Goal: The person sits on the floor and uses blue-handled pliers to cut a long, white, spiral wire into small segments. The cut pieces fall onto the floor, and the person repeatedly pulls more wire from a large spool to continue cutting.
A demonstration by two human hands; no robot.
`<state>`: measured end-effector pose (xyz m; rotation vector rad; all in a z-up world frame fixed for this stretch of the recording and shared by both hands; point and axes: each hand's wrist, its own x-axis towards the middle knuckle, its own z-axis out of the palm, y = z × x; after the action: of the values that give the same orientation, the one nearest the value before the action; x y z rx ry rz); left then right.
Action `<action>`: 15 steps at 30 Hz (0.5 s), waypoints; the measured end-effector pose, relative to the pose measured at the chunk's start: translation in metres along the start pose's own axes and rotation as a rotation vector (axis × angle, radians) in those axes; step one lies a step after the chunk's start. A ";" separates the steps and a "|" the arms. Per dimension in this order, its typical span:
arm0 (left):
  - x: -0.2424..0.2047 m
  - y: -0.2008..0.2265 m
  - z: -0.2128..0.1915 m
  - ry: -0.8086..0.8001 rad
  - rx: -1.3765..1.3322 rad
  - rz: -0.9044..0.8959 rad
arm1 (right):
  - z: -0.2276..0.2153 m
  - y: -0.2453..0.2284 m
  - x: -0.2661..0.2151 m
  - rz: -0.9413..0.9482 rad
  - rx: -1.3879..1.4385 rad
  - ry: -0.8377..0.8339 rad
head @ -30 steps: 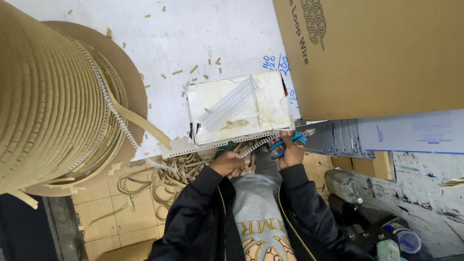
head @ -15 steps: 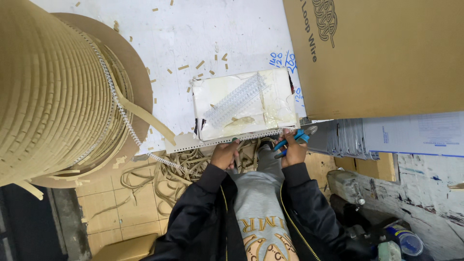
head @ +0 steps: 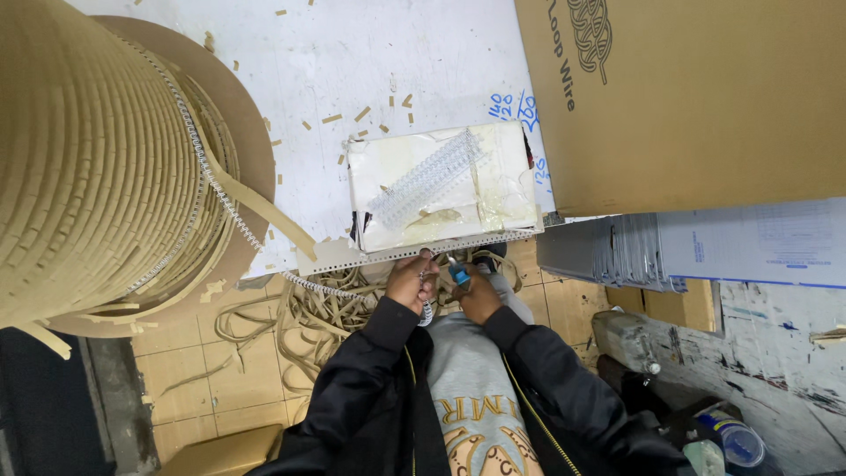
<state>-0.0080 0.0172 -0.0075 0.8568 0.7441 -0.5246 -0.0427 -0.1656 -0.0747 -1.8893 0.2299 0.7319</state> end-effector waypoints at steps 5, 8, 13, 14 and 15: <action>-0.001 -0.002 0.003 0.019 0.042 0.019 | 0.011 0.001 0.017 -0.023 -0.166 -0.048; -0.006 0.004 0.008 0.009 0.000 0.004 | 0.012 -0.001 0.022 -0.079 -0.175 -0.029; -0.005 -0.001 0.012 0.021 0.025 0.046 | 0.009 -0.008 0.028 -0.090 -0.355 0.011; 0.000 -0.005 0.011 0.050 -0.014 0.042 | 0.010 -0.006 0.029 -0.092 -0.364 0.008; 0.006 -0.008 0.011 0.073 -0.048 0.037 | 0.009 -0.004 0.031 -0.093 -0.371 0.012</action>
<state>-0.0061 0.0031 -0.0110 0.8469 0.8035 -0.4431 -0.0195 -0.1505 -0.0917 -2.2387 0.0118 0.7380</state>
